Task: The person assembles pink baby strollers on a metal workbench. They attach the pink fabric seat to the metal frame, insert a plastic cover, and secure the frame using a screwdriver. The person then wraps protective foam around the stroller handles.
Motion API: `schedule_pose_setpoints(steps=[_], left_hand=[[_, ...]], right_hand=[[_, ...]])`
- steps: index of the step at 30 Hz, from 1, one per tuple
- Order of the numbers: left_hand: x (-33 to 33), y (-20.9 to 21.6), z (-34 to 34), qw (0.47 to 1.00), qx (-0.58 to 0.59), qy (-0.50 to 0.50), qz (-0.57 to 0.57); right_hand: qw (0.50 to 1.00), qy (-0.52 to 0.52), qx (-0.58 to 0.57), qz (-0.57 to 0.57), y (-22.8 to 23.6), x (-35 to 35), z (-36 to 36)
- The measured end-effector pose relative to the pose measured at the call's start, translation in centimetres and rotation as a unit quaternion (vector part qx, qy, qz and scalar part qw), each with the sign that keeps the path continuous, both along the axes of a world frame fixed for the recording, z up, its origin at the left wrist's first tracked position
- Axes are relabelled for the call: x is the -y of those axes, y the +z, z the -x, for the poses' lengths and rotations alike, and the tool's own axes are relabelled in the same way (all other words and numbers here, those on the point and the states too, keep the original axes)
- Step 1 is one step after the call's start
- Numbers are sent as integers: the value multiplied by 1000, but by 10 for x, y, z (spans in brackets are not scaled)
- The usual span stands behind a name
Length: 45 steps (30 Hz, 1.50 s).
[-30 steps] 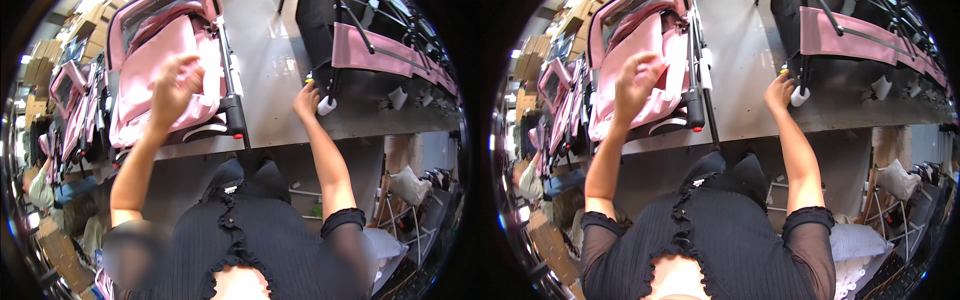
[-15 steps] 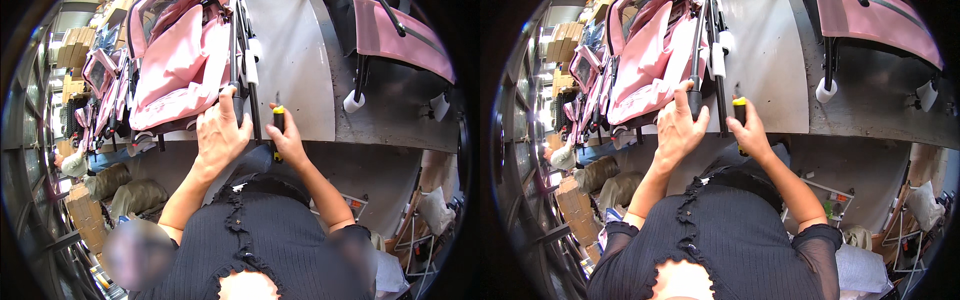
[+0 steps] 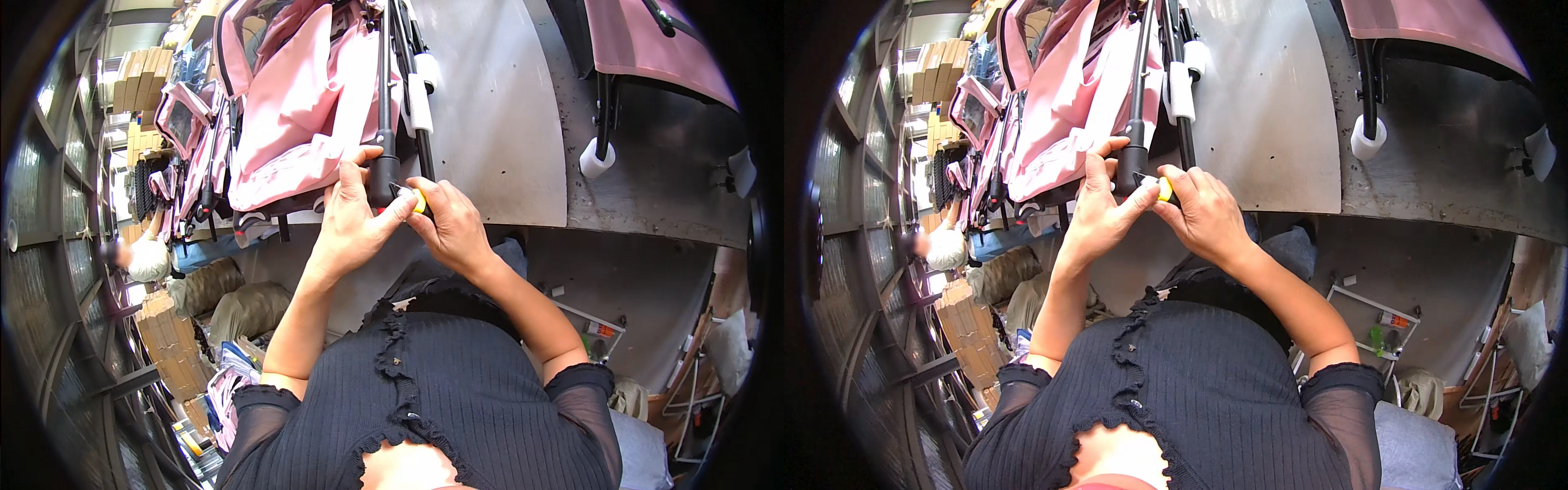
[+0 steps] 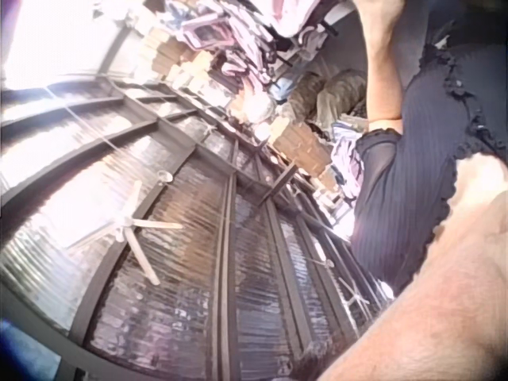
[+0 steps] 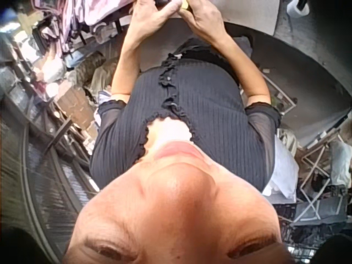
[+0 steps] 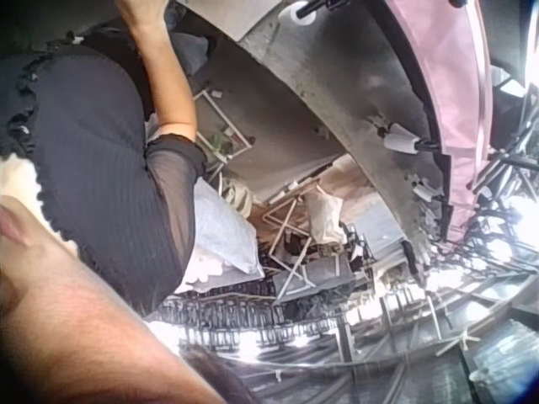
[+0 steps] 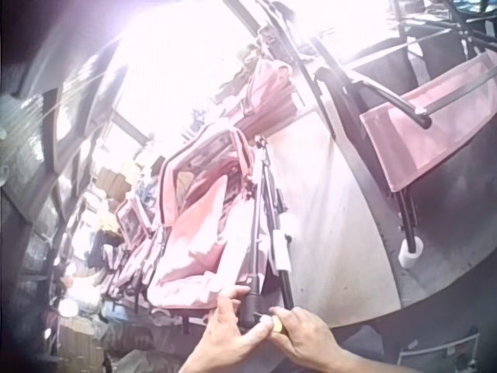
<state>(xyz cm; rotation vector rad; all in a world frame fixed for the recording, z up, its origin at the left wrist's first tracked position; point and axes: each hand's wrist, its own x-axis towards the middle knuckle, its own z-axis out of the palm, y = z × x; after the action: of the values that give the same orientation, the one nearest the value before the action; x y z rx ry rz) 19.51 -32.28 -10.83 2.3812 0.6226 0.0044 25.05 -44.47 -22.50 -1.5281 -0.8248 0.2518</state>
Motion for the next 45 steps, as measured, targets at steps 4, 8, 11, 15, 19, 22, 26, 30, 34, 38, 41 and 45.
schedule_pose_setpoints(steps=[4,8,11,15,19,22,26,30,34,38,41,45], left_hand=[[2,-3,-2,999,-13,36,4],[3,-7,-3,998,-12,47,-31],[7,-9,-5,997,-5,67,-31],[13,-8,-9,991,5,62,-116],[13,-3,-14,991,7,48,-121],[9,4,-4,997,33,61,-36],[-5,25,43,976,158,-133,-73],[-54,43,97,953,213,-32,214],[-122,36,174,941,297,26,159],[-191,3,255,900,337,157,226],[-243,-17,285,837,330,306,310],[-282,-45,246,729,294,309,535]], right_hand=[[1000,-7,0,16,1,-2,1],[1000,-13,-11,-14,-2,-6,3],[1000,-23,-8,11,-5,-10,4],[996,-71,-44,24,-7,-12,9],[974,-67,-212,-31,0,0,17],[936,-31,-339,-90,16,15,24],[935,87,-320,-124,47,20,37],[910,290,-293,-51,75,-21,64],[906,353,-233,29,94,-92,104],[873,363,-266,186,120,-157,132],[884,278,-313,208,149,-191,135],[923,226,-179,256,189,-219,133]])
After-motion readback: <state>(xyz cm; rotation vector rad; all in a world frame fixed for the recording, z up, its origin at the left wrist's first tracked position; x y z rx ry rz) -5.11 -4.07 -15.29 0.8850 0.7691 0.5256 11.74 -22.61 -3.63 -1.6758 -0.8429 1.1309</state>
